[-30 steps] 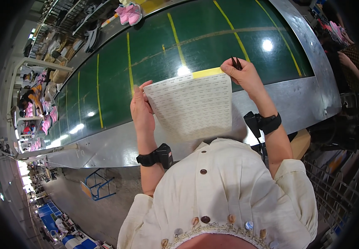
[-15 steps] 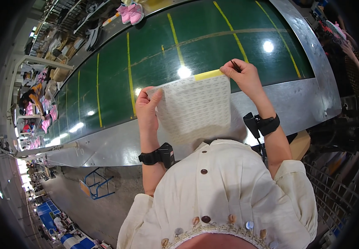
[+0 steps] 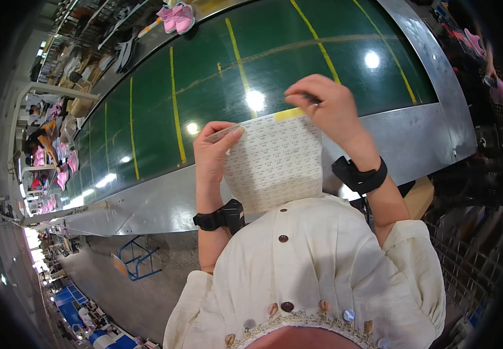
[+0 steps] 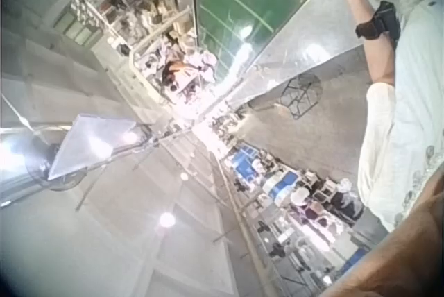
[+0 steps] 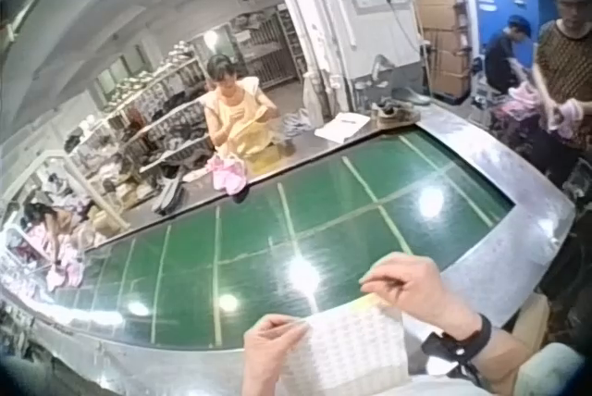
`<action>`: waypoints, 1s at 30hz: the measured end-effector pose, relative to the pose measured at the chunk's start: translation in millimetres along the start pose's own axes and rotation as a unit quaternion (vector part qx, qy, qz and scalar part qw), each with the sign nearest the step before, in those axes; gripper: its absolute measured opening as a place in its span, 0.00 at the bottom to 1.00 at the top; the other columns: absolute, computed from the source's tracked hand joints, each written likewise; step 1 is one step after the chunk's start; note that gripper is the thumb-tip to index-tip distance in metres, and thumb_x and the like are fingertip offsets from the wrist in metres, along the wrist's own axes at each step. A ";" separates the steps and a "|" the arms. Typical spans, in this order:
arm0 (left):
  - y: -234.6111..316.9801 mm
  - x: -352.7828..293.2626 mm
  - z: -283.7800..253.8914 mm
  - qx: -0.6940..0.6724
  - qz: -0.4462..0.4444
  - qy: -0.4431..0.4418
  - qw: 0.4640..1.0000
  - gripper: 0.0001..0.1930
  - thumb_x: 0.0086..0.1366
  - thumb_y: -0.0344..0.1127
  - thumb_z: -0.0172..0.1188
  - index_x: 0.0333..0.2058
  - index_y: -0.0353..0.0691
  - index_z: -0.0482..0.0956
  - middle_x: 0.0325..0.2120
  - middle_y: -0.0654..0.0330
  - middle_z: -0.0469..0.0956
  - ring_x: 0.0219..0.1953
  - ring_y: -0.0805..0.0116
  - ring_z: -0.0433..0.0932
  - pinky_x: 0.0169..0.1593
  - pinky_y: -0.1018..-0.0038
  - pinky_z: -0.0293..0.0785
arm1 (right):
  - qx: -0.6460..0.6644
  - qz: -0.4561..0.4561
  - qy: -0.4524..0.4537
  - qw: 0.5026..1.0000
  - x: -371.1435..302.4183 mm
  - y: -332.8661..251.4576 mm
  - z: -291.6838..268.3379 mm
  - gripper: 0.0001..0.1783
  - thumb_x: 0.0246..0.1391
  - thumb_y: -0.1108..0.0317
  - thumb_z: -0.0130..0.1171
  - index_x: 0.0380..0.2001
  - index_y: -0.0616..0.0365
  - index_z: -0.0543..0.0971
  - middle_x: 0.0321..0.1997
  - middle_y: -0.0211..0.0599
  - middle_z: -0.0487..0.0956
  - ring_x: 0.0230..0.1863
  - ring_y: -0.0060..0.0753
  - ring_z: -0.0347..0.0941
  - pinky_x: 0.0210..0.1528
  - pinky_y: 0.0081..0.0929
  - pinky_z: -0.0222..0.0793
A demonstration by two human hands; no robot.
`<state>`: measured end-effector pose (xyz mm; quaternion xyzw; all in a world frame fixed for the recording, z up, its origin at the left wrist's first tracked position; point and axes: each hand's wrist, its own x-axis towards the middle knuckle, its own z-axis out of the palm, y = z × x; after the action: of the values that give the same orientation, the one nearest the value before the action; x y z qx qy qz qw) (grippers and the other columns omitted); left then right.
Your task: The recorder is inspecting and adjusting pink children's sneakers on a factory conveyor belt, checking laces and markings while referencing a paper log.
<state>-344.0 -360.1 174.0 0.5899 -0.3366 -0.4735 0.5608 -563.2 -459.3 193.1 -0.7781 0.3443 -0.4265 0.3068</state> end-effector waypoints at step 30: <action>-2.7 -6.6 -23.6 0.021 0.025 -0.013 0.999 0.07 0.53 0.30 0.66 0.30 0.36 0.79 0.26 0.65 0.78 0.29 0.80 0.74 0.34 0.82 0.69 | -0.009 0.040 -0.117 0.992 -3.8 -22.3 41.9 0.08 0.46 0.67 0.62 0.31 0.55 0.80 0.31 0.33 0.79 0.29 0.35 0.76 0.30 0.29 0.69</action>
<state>-324.4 -345.4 170.8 0.5861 -0.3686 -0.4600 0.5558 -521.9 -435.8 189.9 -0.8111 0.3407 -0.3168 0.3546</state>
